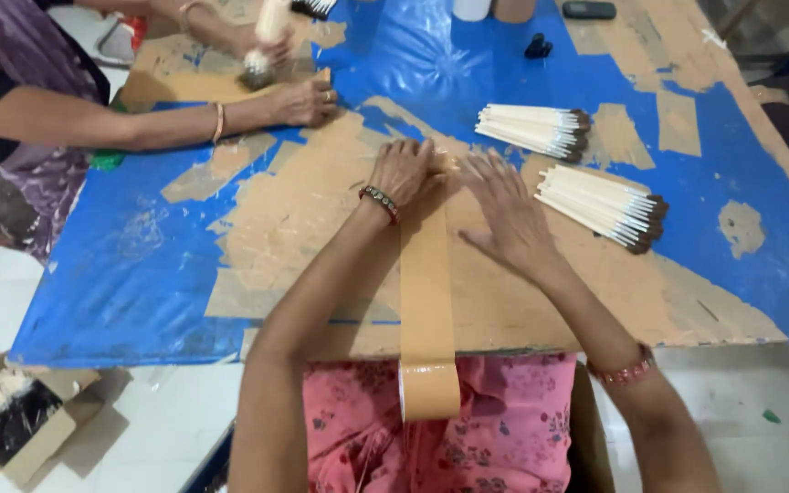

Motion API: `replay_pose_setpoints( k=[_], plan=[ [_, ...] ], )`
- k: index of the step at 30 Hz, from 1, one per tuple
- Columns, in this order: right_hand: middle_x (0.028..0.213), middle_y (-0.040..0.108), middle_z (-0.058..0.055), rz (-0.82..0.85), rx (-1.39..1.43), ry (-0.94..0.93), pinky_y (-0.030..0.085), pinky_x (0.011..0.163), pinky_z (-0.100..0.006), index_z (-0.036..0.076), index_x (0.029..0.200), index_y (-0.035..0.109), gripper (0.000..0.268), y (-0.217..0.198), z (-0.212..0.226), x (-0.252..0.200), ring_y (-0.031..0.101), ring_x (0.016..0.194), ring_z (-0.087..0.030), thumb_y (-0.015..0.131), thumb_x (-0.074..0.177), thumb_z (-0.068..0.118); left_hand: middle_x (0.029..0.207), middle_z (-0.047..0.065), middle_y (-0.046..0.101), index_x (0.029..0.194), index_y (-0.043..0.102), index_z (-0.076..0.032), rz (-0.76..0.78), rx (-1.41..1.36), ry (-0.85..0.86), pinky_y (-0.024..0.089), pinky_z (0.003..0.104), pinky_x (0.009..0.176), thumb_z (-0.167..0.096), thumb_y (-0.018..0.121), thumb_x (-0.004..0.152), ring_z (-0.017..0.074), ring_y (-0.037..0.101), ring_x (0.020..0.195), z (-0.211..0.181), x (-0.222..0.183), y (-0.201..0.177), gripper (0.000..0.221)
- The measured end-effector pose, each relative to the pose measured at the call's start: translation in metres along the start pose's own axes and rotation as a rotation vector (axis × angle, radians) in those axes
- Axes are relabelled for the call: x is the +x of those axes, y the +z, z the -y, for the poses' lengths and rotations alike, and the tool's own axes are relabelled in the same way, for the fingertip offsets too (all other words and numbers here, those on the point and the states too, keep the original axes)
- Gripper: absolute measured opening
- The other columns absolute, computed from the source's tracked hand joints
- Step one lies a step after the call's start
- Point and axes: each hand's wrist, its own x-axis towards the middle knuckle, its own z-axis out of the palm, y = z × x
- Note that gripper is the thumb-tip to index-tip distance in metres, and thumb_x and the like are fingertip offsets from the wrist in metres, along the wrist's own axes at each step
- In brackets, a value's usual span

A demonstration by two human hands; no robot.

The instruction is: The recorder is assembling and taping bundles of match-like sticks together on a table.

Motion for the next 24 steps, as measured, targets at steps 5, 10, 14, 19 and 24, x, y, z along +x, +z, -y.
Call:
replay_pose_setpoints(
  k=[5, 10, 14, 19, 24],
  plan=[
    [0.154, 0.048, -0.014, -0.154, 0.608, 0.320, 0.044, 0.114, -0.049, 0.011, 0.149, 0.043, 0.087, -0.064, 0.068, -0.069, 0.050, 0.141, -0.033, 0.086, 0.075, 0.025, 0.117, 0.009, 0.066, 0.116, 0.065, -0.012, 0.138, -0.160, 0.085, 0.049, 0.050, 0.097, -0.056, 0.057, 0.103, 0.0311, 0.062, 0.115, -0.006, -0.017, -0.051, 0.046],
    [0.144, 0.056, -0.017, -0.417, 1.094, 0.144, 0.050, 0.118, -0.047, 0.006, 0.144, 0.047, 0.070, 0.005, 0.088, -0.144, 0.058, 0.137, -0.029, 0.084, 0.085, 0.012, 0.110, 0.010, 0.069, 0.112, 0.069, -0.015, -0.057, -0.271, 0.100, 0.047, 0.055, 0.093, -0.056, 0.063, 0.095, 0.0337, 0.063, 0.107, -0.012, -0.044, -0.047, 0.044],
    [0.125, 0.067, -0.015, -0.440, 1.173, 0.304, 0.059, 0.095, -0.040, 0.004, 0.132, 0.058, 0.054, 0.040, 0.099, -0.198, 0.071, 0.112, -0.024, 0.082, 0.084, 0.008, 0.108, 0.008, 0.070, 0.112, 0.067, -0.013, -0.079, -0.207, 0.213, 0.046, 0.053, 0.094, -0.053, 0.066, 0.092, 0.0294, 0.064, 0.104, -0.028, -0.065, -0.049, 0.044],
    [0.101, 0.076, -0.010, -0.527, 1.250, 0.393, 0.066, 0.079, -0.034, 0.004, 0.116, 0.067, 0.029, 0.066, 0.114, -0.238, 0.077, 0.094, -0.019, 0.079, 0.090, 0.003, 0.100, 0.008, 0.068, 0.101, 0.064, -0.010, 0.112, -0.184, 0.198, 0.051, 0.046, 0.092, -0.052, 0.068, 0.096, 0.0283, 0.065, 0.100, -0.048, -0.092, -0.082, 0.042],
    [0.092, 0.078, -0.011, -0.457, 1.188, 0.437, 0.065, 0.071, -0.029, 0.003, 0.102, 0.072, 0.018, 0.069, 0.121, -0.241, 0.078, 0.082, -0.016, 0.080, 0.086, 0.003, 0.096, 0.009, 0.067, 0.095, 0.066, -0.014, 0.068, -0.311, 0.160, 0.055, 0.041, 0.086, -0.043, 0.065, 0.102, 0.0285, 0.066, 0.097, -0.064, -0.097, -0.094, 0.029]
  ],
)
